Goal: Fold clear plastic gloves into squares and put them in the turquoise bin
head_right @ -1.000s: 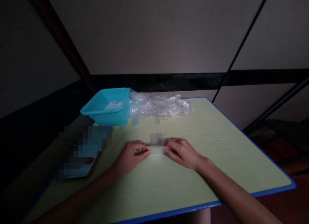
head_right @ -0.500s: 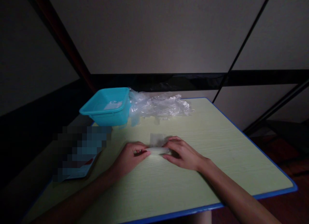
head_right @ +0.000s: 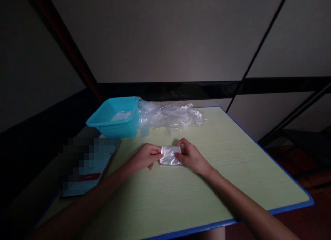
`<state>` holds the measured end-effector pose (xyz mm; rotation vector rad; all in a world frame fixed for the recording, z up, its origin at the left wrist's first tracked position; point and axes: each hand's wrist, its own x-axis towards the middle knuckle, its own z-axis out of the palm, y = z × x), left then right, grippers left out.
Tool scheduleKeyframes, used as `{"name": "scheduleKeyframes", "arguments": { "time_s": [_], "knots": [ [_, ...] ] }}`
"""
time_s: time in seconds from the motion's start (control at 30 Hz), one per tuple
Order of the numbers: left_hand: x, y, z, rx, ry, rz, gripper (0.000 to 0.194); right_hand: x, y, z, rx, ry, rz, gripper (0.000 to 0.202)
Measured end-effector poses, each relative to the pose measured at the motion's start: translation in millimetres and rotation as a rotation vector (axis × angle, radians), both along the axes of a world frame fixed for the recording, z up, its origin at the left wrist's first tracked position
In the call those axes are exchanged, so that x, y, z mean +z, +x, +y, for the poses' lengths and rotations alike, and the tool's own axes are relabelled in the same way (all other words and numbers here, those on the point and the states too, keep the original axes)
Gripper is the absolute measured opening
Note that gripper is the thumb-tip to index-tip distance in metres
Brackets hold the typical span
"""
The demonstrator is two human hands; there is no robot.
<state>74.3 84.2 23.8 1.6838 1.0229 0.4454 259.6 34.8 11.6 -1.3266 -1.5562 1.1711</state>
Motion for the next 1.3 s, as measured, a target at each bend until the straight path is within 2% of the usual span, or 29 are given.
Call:
{"name": "scheduleKeyframes", "arguments": {
  "time_s": [0.1, 0.23, 0.37, 0.43, 0.53, 0.63, 0.7, 0.8, 1.03, 1.3],
  "knots": [
    [2.5, 1, 3, 0.033, -0.049, -0.008, 0.003, -1.8, -3, 2, -0.058, 0.001, 0.021, 0.031],
    [-2.6, -1, 2, 0.096, -0.068, -0.041, 0.025, -3.2, -5, 4, -0.103, 0.021, 0.000, 0.033],
    [-7.7, -1, 1, 0.126, -0.078, -0.065, 0.037, -2.1, -3, 3, -0.140, 0.064, -0.054, 0.031],
    [-7.5, -1, 2, 0.131, -0.089, -0.073, 0.039, 0.2, -2, -1, -0.179, 0.136, -0.108, 0.028],
    [-5.0, 0, 3, 0.134, -0.108, -0.083, 0.040, 6.2, -2, -10, -0.232, 0.390, -0.392, 0.022],
    [-3.1, 1, 5, 0.141, -0.121, -0.086, 0.039, 11.9, -7, -20, -0.110, 0.612, -0.702, 0.026],
    [-2.9, 1, 6, 0.148, -0.124, -0.088, 0.038, 13.4, -11, -23, -0.004, 0.644, -0.821, 0.037],
    [-3.7, 1, 7, 0.158, -0.122, -0.091, 0.038, 11.7, -15, -23, 0.085, 0.629, -0.945, 0.050],
    [-5.5, 2, 8, 0.166, -0.117, -0.094, 0.038, 5.4, -16, -22, 0.154, 0.650, -1.049, 0.064],
    [-4.9, 2, 8, 0.151, -0.105, -0.069, 0.036, -2.5, -15, -21, 0.189, 0.591, -1.073, 0.073]
  ]
}}
